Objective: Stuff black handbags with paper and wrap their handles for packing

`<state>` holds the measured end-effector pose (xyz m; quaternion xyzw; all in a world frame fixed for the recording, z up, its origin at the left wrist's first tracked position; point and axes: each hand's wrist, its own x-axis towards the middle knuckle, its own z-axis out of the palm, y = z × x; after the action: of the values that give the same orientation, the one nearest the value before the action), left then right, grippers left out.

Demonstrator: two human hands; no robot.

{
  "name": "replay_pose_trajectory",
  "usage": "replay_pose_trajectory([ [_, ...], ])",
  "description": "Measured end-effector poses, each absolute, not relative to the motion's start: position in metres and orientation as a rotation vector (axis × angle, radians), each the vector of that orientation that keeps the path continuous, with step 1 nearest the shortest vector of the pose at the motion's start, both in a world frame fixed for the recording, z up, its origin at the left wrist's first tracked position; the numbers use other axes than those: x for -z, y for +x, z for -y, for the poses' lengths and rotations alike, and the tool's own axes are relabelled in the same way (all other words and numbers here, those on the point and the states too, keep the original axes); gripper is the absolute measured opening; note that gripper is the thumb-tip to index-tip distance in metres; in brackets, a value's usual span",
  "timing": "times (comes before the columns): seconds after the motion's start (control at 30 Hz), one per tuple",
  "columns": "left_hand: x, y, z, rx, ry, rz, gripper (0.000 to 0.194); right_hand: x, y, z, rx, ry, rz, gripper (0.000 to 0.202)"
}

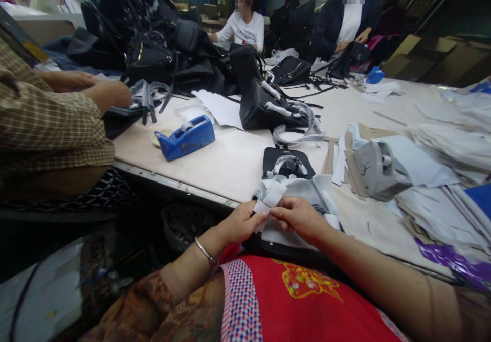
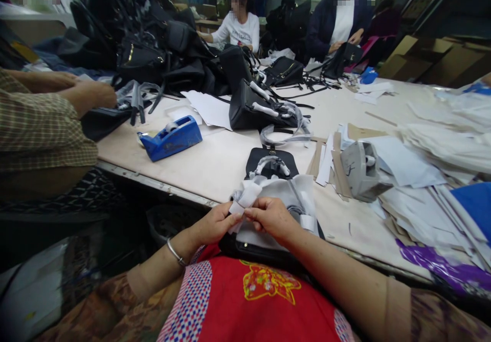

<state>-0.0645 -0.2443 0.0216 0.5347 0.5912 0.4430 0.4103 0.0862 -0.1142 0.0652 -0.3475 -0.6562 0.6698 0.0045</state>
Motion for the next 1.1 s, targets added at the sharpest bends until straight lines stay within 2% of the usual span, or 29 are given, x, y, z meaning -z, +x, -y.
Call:
replay_pose_trajectory([
  [0.2,-0.026,-0.063,0.242,-1.116,1.389,-1.501,0.037,-0.062,0.078,0.115,-2.036,-1.169,2.067,0.031],
  [0.37,-0.022,-0.054,0.242,-1.24,1.185,-1.567,0.035,-0.058,0.072,0.117,-1.987,-1.208,2.105,0.024],
  [0.5,-0.017,-0.049,0.244,-1.28,1.116,-1.644,0.033,-0.071,0.081,0.117,-1.99,-1.154,2.121,0.02],
  [0.57,-0.017,-0.048,0.243,-1.266,1.105,-1.7,0.032,-0.085,0.096,0.109,-1.876,-1.167,2.066,0.029],
  [0.67,-0.02,-0.047,0.242,-1.237,1.103,-1.755,0.032,-0.105,0.132,0.074,-1.512,-1.192,1.929,0.041],
  [0.77,-0.023,-0.047,0.241,-1.182,1.115,-1.807,0.037,-0.116,0.182,0.014,-1.066,-1.252,1.743,0.037],
  [0.87,-0.016,-0.052,0.237,-1.087,1.129,-1.865,0.046,-0.123,0.238,-0.054,-0.761,-1.546,1.545,0.029],
  [1.0,-0.004,-0.059,0.23,-1.044,1.19,-1.918,0.052,-0.12,0.288,-0.117,-0.736,-1.8,1.387,0.018],
  [1.1,-0.004,-0.06,0.229,-1.043,1.204,-1.955,0.054,-0.103,0.289,-0.14,-0.886,-1.899,1.369,0.021],
])
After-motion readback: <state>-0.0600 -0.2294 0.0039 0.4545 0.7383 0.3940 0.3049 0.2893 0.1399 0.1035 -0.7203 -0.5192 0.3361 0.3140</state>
